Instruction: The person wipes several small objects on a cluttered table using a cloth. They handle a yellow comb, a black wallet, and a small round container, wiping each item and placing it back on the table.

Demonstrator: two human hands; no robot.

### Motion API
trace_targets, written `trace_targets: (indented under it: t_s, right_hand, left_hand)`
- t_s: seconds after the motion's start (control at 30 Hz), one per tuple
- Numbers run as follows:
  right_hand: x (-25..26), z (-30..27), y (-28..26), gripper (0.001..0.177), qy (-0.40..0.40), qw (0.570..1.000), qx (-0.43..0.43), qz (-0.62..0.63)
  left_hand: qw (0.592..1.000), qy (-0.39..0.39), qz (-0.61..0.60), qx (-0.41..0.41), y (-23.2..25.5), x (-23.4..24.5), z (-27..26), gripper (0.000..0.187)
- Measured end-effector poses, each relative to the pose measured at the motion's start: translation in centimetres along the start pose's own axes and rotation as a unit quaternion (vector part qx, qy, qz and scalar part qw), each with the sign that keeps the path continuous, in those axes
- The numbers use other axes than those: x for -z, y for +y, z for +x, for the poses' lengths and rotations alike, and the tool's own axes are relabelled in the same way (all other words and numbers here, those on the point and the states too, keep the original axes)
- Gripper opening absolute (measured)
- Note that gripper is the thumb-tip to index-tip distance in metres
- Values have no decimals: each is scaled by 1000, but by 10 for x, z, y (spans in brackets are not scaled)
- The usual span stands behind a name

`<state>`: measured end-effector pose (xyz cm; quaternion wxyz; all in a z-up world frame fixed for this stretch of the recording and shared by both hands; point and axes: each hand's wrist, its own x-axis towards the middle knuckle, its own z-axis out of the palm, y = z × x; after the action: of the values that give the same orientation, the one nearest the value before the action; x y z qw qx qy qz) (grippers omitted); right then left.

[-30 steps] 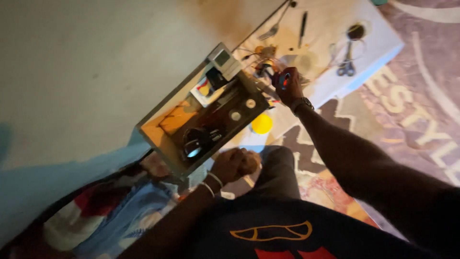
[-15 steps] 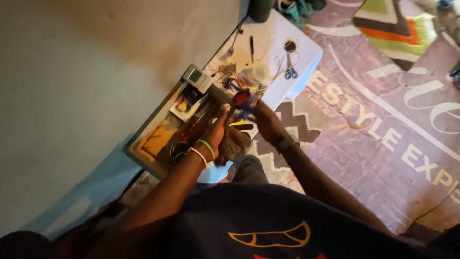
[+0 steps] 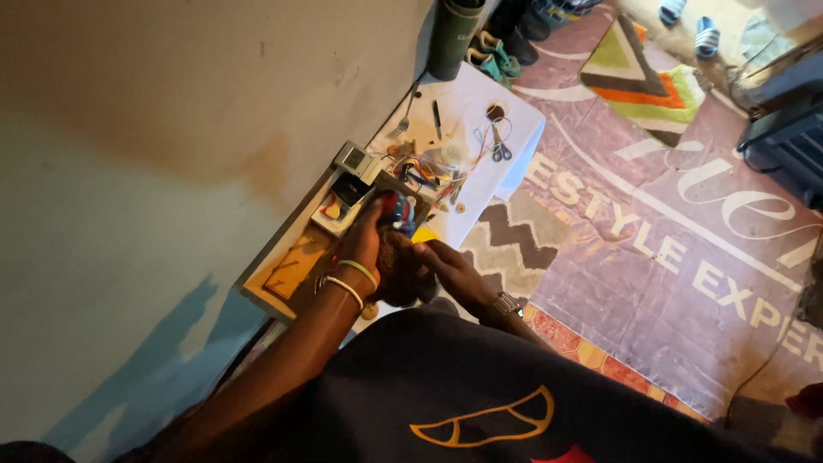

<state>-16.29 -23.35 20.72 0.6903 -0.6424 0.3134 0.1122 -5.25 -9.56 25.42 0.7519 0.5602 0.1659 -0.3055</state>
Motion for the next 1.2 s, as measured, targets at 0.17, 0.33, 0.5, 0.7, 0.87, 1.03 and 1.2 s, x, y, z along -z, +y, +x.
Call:
trace_targets:
  t_s: [0.17,0.33,0.5,0.7,0.87,1.03,1.2]
  right_hand:
    - [-14,-23,-26,25,-6,875,411,-255]
    - [-18,-54,-11,20,-33,970,225,-85]
    - [2,-29,14,28,-40,967,146,207]
    - [-21,-121,-95,29,-110,847,224,470]
    - [1,-70,-55,29,46,942,202,264]
    - [-49,-90,-81,34,139,904,364,-176]
    - [-35,-63,-72,72,44,761,596,-251]
  left_hand:
    - [999,40,12,-21,14,5,-40,65]
    - [999,26,37,-13,-26,32,12,64]
    - [1000,20,14,-8,-23,44,34,68]
    - [976,-34,-207,59,-30,58,20,59]
    - [949,-64,-276,142,-25,50,-2,41]
    - [971,-35,-204,115,-39,34,4,41]
    - [948,-267,-174,-14,-37,44,-27,26]
